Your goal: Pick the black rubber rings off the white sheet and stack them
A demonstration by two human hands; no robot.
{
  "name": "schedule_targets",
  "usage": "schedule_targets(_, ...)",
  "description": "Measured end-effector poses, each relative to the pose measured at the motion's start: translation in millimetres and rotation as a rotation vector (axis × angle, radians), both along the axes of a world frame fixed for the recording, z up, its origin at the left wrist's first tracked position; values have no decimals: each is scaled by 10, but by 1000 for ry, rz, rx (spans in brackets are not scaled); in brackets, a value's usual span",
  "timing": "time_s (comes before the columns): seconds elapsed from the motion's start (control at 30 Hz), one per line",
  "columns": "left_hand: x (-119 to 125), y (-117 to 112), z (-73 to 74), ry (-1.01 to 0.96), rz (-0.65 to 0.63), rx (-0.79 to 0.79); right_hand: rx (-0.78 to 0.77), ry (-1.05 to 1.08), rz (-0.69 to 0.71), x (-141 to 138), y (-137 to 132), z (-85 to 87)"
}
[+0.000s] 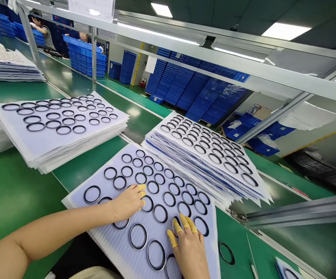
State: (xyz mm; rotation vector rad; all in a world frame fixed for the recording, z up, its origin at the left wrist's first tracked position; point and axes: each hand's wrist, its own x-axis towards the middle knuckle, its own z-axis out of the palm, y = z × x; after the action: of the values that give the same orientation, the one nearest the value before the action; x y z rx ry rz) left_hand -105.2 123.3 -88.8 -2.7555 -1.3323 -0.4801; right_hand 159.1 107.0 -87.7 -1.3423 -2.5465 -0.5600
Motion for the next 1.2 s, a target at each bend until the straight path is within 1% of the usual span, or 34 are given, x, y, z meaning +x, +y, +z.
schedule_targets(0.1,24,-14,-8,-1,6,0,-44,33,-23,54,-20,-55)
schedule_targets(0.17,85,-30,12,-2,-5,1,-56,61,-35,47,-15,-86)
schedule_targets(0.3,266,-47,118,-2,-55,11,-48,94,-39,33,11,-106)
schedule_targets(0.4,382,-94,216,-17,-88,18,-30,123,-61,143,-40,-72)
schedule_targets(0.5,495,-229,276,-51,-132,16,25,200,-52,403,-220,-31)
schedule_targets(0.6,670,-422,266,-107,-219,-20,39,254,-50,729,-511,-52)
schedule_targets(0.67,826,-543,221,-108,-283,-66,-9,204,-31,910,-716,-126)
schedule_targets(0.73,987,-634,158,-64,-330,-108,-32,153,4,1028,-886,-241)
schedule_targets(0.8,1121,-686,97,-10,-351,-134,-34,148,-5,1076,-1007,-364)
schedule_targets(0.87,1202,-702,63,20,-357,-144,-39,204,-39,1063,-1083,-451)
schedule_targets(0.93,1224,-698,79,-12,-345,-173,-42,371,-83,997,-1137,-458)
schedule_targets(1.0,1202,-693,155,-133,-290,-277,-79,706,-137,882,-1185,-356)
schedule_targets(1.03,1181,-695,213,-223,-238,-362,-136,944,-189,810,-1208,-264)
schedule_targets(1.07,1158,-702,281,-331,-177,-463,-229,1192,-213,731,-1227,-149)
schedule_targets(1.13,1108,-729,426,-588,-74,-689,-513,1600,-228,569,-1251,117)
schedule_targets(1.2,1059,-769,555,-857,-46,-917,-772,1921,-222,428,-1247,364)
